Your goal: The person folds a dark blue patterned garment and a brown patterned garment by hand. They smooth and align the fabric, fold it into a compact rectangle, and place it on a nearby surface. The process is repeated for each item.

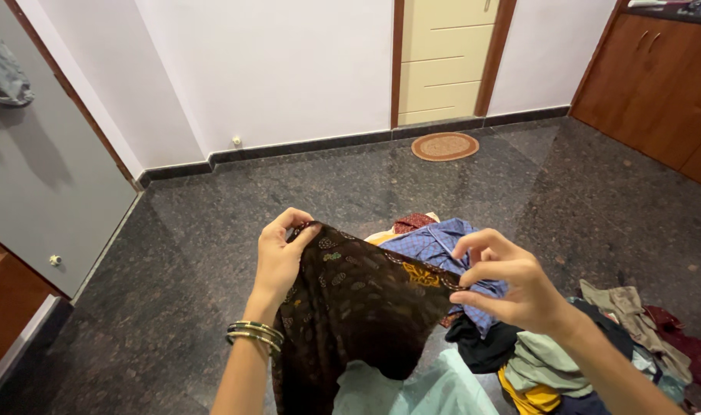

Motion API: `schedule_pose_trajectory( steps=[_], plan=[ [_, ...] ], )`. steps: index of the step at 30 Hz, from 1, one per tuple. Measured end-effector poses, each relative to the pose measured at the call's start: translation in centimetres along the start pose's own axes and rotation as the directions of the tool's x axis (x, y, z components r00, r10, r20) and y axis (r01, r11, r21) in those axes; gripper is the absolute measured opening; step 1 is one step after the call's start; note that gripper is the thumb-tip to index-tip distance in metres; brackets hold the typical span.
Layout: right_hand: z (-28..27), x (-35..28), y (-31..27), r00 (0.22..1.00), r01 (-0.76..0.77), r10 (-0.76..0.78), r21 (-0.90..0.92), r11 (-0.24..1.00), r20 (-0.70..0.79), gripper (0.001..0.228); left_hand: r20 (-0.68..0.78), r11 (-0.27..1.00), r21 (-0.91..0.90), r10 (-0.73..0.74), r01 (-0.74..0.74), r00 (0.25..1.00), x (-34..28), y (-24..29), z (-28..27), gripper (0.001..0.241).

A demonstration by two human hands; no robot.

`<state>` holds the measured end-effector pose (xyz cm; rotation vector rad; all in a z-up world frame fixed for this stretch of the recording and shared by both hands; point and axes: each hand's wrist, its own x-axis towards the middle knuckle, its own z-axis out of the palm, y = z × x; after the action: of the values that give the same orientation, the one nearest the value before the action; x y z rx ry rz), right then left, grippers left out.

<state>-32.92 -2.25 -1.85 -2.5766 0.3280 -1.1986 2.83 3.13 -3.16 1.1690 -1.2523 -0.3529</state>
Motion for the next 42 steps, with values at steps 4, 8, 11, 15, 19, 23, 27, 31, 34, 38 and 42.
schedule_pose_trajectory(
  steps=[4,8,11,15,19,23,27,31,34,38,42],
  plan=[
    [-0.8,0.8,1.3,0.994,-0.067,0.097,-0.389,0.919,0.056,0.019,0.054,1.000,0.027,0.007,-0.009,0.999,0.3,0.1,0.7,0.009],
    [-2.3,1.6,2.8,0.963,-0.268,0.234,-0.492,0.828,-0.132,0.013,0.199,0.999,0.042,-0.003,-0.006,0.980,0.7,0.7,2.1,0.012],
    [-3.8,1.6,3.2,0.918,-0.359,0.248,-0.383,0.851,-0.308,0.007,0.297,1.000,-0.003,0.008,-0.007,0.955,1.4,1.2,2.8,0.014],
    [-5.7,-0.1,3.0,0.827,-0.410,0.426,0.126,0.903,-0.367,0.015,0.328,0.995,-0.014,-0.091,0.102,0.940,2.0,1.5,2.9,0.013],
    [-7.5,-3.4,3.7,0.887,-0.157,0.364,0.554,0.818,-0.284,0.019,0.509,0.993,0.052,-0.114,0.102,0.853,3.0,1.7,2.4,0.015],
    [-7.2,-5.4,6.7,0.962,0.056,0.236,0.944,0.325,-0.138,0.021,0.713,0.997,0.065,-0.077,0.043,0.697,5.9,0.7,4.8,0.015],
    [-5.0,-5.0,10.8,0.383,-0.525,0.802,0.607,0.597,-0.459,0.020,0.323,0.982,0.189,-0.040,-0.023,0.946,8.5,-3.3,10.9,0.017],
    [-1.6,-6.8,10.6,0.120,-0.500,0.759,0.621,0.603,-0.640,0.024,-0.346,0.918,-0.013,-0.376,0.396,0.860,9.5,-9.5,16.0,0.028],
    [5.1,-8.5,8.1,0.263,-0.273,0.821,0.777,0.568,-0.507,0.021,-0.127,0.609,-0.521,-0.748,0.598,0.652,6.9,-13.3,18.7,0.038],
    [13.9,-8.2,5.6,0.263,-0.145,0.950,0.967,0.210,-0.167,0.029,0.247,0.171,-0.755,-0.819,0.633,0.517,0.9,-14.3,21.6,0.045],
    [18.1,-7.9,3.3,0.242,-0.005,0.967,0.997,0.078,-0.075,0.031,0.402,-0.002,-0.779,-0.769,0.627,0.497,-3.6,-11.6,21.1,0.047]
  ],
)
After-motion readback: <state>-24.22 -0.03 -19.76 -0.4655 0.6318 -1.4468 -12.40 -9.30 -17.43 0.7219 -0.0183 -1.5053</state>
